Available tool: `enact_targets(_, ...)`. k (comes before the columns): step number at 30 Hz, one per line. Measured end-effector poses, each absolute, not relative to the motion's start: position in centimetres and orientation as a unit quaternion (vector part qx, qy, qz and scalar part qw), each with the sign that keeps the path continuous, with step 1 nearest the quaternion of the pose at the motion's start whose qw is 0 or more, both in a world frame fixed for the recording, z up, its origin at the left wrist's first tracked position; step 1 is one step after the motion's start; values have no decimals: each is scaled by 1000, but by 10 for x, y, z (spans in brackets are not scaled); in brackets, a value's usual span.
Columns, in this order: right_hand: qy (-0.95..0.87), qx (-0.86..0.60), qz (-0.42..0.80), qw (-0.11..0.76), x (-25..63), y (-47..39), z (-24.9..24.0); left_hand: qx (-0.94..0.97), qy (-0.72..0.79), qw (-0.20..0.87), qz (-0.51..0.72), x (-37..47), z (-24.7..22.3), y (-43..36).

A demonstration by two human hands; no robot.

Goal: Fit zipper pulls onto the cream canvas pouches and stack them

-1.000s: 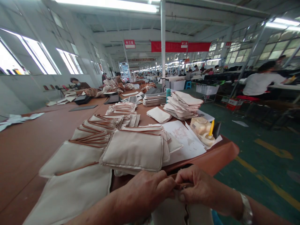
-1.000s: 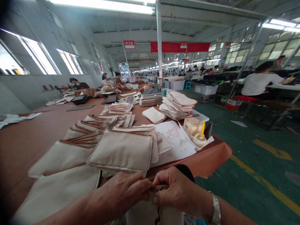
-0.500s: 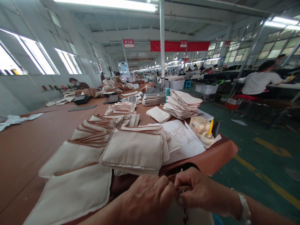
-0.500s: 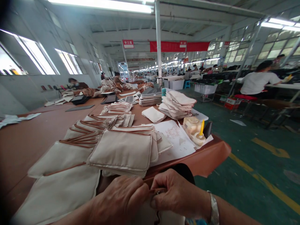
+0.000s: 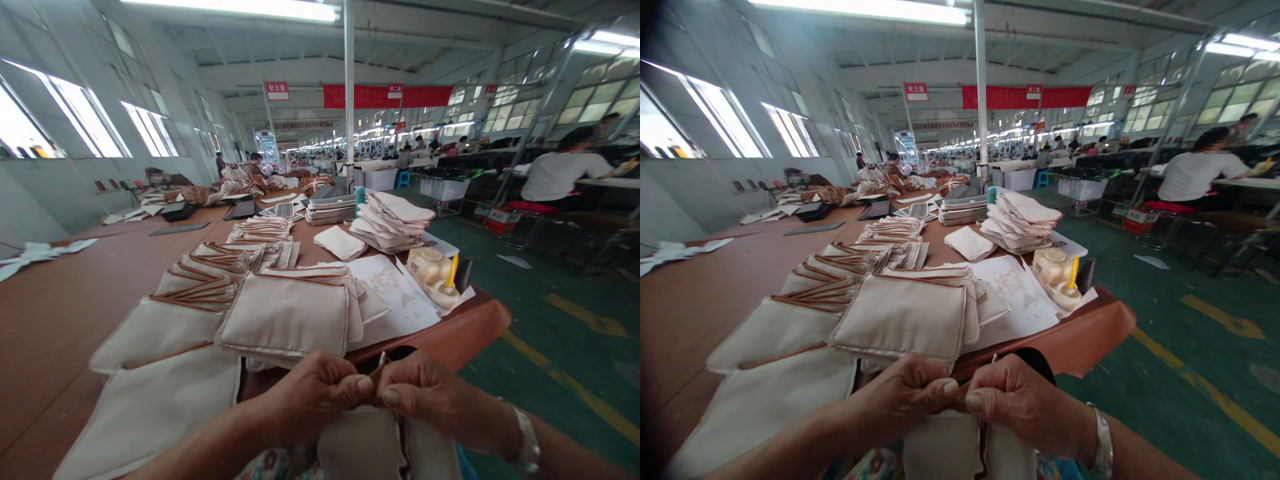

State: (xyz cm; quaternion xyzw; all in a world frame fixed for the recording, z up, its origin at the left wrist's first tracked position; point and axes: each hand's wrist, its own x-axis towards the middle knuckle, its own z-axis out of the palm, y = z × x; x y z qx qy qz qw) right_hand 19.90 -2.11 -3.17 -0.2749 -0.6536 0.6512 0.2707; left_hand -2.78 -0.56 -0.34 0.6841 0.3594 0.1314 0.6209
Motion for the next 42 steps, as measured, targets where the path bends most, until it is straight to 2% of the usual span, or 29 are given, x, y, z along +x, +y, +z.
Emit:
enact_targets(5, -672, -289, 627, 268, 204, -20, -34, 735, 352, 571, 102, -28, 5, -6)
enact_targets(7, -684, -302, 610, 262, 203, -19, -33, 791, 359, 487, 89, -25, 7, -9)
enact_targets(12, -695, -334, 580, 263, 199, -21, -26, 918, 343, 188, 67, -14, 7, -16)
enact_targets(14, -685, -341, 583, 272, 200, -23, -22, 924, 343, 153, 74, -11, 8, -17)
enact_targets(16, -689, -330, 582, 277, 204, -26, -17, 916, 335, 203, 89, -12, 10, -13)
enact_targets(19, -704, -324, 572, 270, 220, -30, -9, 889, 286, 348, 82, -24, 10, 0)
enact_targets(23, -682, -387, 552, 283, 262, -25, -3, 827, 288, 483, 33, -47, 8, 21)
enact_targets(25, -692, -407, 538, 257, 284, -18, 2, 821, 277, 498, 33, -47, 13, 24)
enact_targets(28, -757, -401, 478, 194, 294, -9, 19, 870, 209, 442, 64, -23, 33, 15)
enact_targets(30, -782, -368, 459, 207, 281, -9, 31, 905, 170, 383, 74, 3, 49, 7)
enact_targets(32, -771, -335, 496, 219, 257, -13, 34, 917, 176, 352, 58, 23, 62, 4)
enact_targets(35, -737, -344, 555, 175, 224, -19, 24, 892, 211, 401, -1, 22, 65, 18)
enact_targets(38, -734, -334, 561, 186, 217, -21, 16, 831, 266, 482, -77, -14, 51, 42)
enact_targets(42, -722, -306, 581, 218, 237, -20, 24, 776, 293, 557, -40, -60, 31, 59)
